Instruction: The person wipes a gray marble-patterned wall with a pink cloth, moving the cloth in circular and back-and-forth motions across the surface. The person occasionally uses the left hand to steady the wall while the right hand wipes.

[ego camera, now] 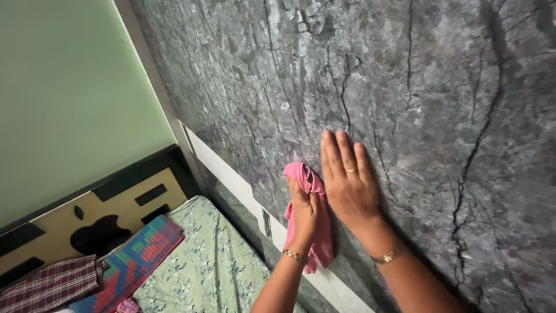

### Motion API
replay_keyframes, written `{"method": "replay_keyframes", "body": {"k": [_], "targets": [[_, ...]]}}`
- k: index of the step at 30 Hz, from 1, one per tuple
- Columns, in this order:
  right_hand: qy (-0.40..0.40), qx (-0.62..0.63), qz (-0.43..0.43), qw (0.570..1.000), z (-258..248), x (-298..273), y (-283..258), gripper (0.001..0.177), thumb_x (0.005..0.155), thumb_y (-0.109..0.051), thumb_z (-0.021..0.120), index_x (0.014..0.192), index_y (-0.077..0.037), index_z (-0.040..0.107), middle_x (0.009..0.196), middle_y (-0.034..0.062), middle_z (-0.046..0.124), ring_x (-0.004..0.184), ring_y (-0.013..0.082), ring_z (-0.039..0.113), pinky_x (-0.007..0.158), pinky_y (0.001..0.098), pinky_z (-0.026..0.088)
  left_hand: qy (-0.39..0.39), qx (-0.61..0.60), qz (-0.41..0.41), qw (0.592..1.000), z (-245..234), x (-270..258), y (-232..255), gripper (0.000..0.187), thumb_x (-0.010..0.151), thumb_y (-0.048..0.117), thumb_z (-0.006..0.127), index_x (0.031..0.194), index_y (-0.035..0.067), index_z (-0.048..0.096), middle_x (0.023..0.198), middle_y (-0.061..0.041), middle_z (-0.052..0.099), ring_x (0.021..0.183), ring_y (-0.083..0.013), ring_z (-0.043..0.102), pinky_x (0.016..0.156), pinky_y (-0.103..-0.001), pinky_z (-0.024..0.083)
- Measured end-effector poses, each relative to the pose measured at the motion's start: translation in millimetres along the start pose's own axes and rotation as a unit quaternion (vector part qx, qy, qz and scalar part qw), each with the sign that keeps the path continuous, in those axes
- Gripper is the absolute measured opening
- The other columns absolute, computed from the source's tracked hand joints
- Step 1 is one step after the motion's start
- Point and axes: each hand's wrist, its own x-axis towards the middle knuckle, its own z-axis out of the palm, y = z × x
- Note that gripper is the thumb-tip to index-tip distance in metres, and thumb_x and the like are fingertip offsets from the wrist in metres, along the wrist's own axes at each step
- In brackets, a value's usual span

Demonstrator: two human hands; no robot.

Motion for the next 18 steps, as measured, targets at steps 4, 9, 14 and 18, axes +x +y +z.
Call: {"method": "replay_keyframes", "body": {"k": [4,9,14,18], "targets": [[-0.025,-0.057,0.010,0.998,6,4,-6,0.061,0.103,-0.028,0.039,0.159,-0.004,0.041,0.170,0.0100,0.029,0.157,0.0293,0.020,0.126,0.0466,0.015,-0.002,-0.011,-0.030,1.000,-5,4,17,0.072,0.101,0.012,0.050,0.159,-0.009,0.013,0.168,-0.032,0.013,0.158,-0.0427,0.012,0.127,-0.043,0.011],[-0.036,-0.077,0.000,0.996,11,0,-6,0.063,0.104,-0.029,0.036,0.162,-0.004,0.034,0.171,0.0121,0.024,0.157,0.0307,0.017,0.126,0.0479,0.012,0.056,-0.073,-0.057,0.994,-1,53,43,0.066,0.102,0.014,0.047,0.158,-0.008,0.019,0.168,-0.029,0.018,0.159,-0.0383,0.012,0.128,-0.041,0.010],[-0.034,-0.104,-0.008,0.994,9,1,-4,0.063,0.102,-0.027,0.039,0.161,-0.003,0.037,0.170,0.0135,0.025,0.157,0.0325,0.018,0.126,0.0487,0.012,0.078,-0.090,0.039,0.992,-29,165,75,0.063,0.105,0.014,0.047,0.158,-0.009,0.022,0.169,-0.027,0.023,0.160,-0.0359,0.017,0.129,-0.040,0.013],[-0.036,-0.087,-0.020,0.995,3,3,-1,0.062,0.099,-0.027,0.043,0.157,-0.004,0.042,0.168,0.0157,0.029,0.155,0.0332,0.021,0.125,0.0484,0.014,0.095,-0.073,0.119,0.986,-45,236,135,0.059,0.106,0.016,0.053,0.158,-0.003,0.030,0.165,-0.025,0.034,0.158,-0.0368,0.028,0.130,-0.041,0.020]]}}
